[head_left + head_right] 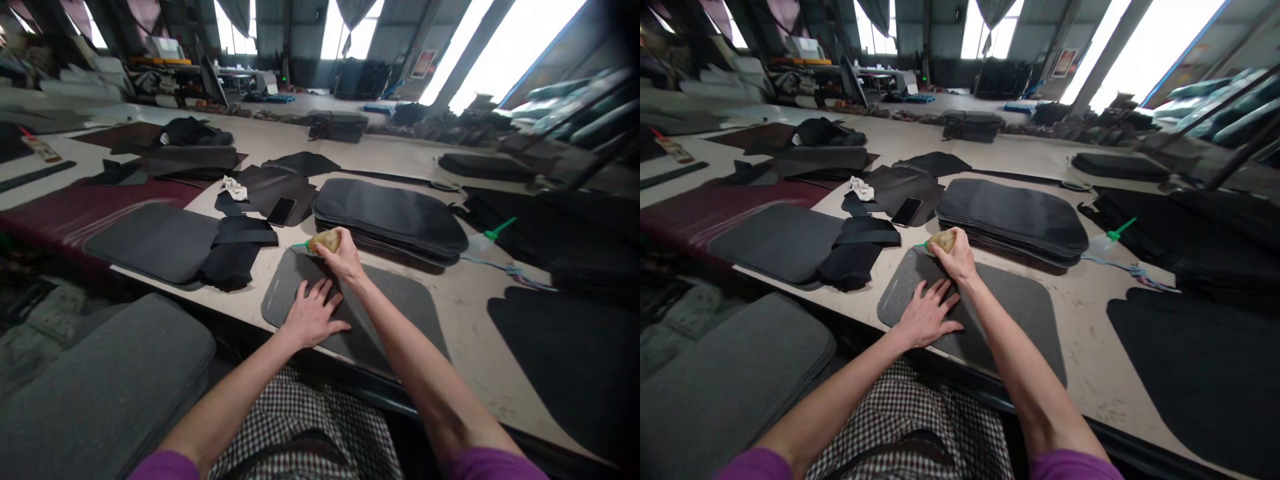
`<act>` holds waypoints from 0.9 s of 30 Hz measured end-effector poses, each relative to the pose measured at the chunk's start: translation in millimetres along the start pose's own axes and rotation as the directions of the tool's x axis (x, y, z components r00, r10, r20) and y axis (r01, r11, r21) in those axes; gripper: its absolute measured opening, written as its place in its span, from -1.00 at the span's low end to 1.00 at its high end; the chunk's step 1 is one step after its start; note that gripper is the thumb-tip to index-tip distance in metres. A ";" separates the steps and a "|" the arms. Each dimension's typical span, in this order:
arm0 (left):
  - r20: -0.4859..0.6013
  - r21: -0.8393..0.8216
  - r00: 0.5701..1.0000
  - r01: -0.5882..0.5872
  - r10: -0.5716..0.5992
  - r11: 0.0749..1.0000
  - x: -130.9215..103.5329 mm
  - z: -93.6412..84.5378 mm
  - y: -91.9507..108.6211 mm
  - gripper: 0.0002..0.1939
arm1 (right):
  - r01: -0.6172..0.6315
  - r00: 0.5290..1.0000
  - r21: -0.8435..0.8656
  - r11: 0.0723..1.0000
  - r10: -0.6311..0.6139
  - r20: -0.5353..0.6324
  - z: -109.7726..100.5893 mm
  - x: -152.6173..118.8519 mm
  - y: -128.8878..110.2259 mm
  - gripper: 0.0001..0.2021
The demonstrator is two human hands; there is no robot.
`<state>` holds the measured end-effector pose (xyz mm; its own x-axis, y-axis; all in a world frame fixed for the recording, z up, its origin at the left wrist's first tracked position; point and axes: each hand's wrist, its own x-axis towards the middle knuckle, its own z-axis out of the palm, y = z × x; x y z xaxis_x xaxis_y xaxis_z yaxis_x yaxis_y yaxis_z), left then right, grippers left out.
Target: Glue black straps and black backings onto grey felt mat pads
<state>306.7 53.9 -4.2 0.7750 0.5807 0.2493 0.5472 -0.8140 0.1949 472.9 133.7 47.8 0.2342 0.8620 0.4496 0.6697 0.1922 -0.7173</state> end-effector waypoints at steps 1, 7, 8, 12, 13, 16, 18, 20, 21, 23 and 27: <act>-0.002 0.005 1.000 -0.002 0.002 1.000 0.0 0.0 0.3 -0.21 | 0.020 1.000 -0.018 1.000 -0.019 0.003 0.8 2.1 0.9 -0.37; 0.003 0.034 1.000 -0.006 0.006 0.999 -1.0 -1.1 1.4 -0.22 | 0.033 0.999 -0.115 0.993 -0.029 0.029 -28.3 -0.6 7.8 -0.43; 0.005 0.039 1.000 -0.010 0.010 0.999 -0.9 -1.0 1.4 -0.22 | 0.022 0.999 -0.132 0.991 -0.017 0.034 -37.5 -2.4 10.1 -0.43; 0.020 0.058 1.000 -0.019 0.018 0.998 0.3 0.6 1.0 -0.24 | -0.008 0.999 -0.207 0.978 0.015 0.036 -77.1 -12.7 21.4 -0.45; 0.025 0.063 1.000 -0.019 0.018 0.998 0.5 1.1 0.9 -0.24 | -0.016 0.999 -0.225 0.974 0.023 0.028 -87.0 -16.1 24.6 -0.46; 0.039 0.080 0.999 -0.023 0.020 0.997 0.7 2.5 0.6 -0.26 | -0.055 0.998 -0.267 0.962 0.055 -0.008 -115.9 -28.0 35.1 -0.48; 0.040 0.091 0.999 -0.023 0.019 0.996 0.6 3.3 0.6 -0.27 | -0.084 0.996 -0.286 0.955 0.079 -0.032 -135.3 -37.0 43.0 -0.48; 0.038 0.099 0.999 -0.025 0.021 0.995 0.6 4.2 0.6 -0.28 | -0.115 0.993 -0.304 0.946 0.100 -0.064 -155.1 -46.8 51.3 -0.46; 0.038 0.103 0.999 -0.026 0.022 0.994 0.8 4.8 0.5 -0.29 | -0.132 0.990 -0.312 0.941 0.112 -0.081 -165.3 -52.0 55.3 -0.45; 0.042 0.113 0.999 -0.029 0.025 0.993 1.3 6.1 0.4 -0.30 | -0.171 0.983 -0.329 0.929 0.137 -0.123 -186.2 -62.9 62.9 -0.42; 0.055 0.130 0.998 -0.030 0.023 0.991 2.5 8.8 0.1 -0.31 | -0.268 0.959 -0.373 0.888 0.208 -0.193 -228.8 -86.7 76.7 -0.43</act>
<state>311.5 55.2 -11.9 0.8035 0.5602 0.2012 0.5603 -0.8259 0.0621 665.2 -33.7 75.7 0.5001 0.7759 0.3845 0.7949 -0.2351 -0.5594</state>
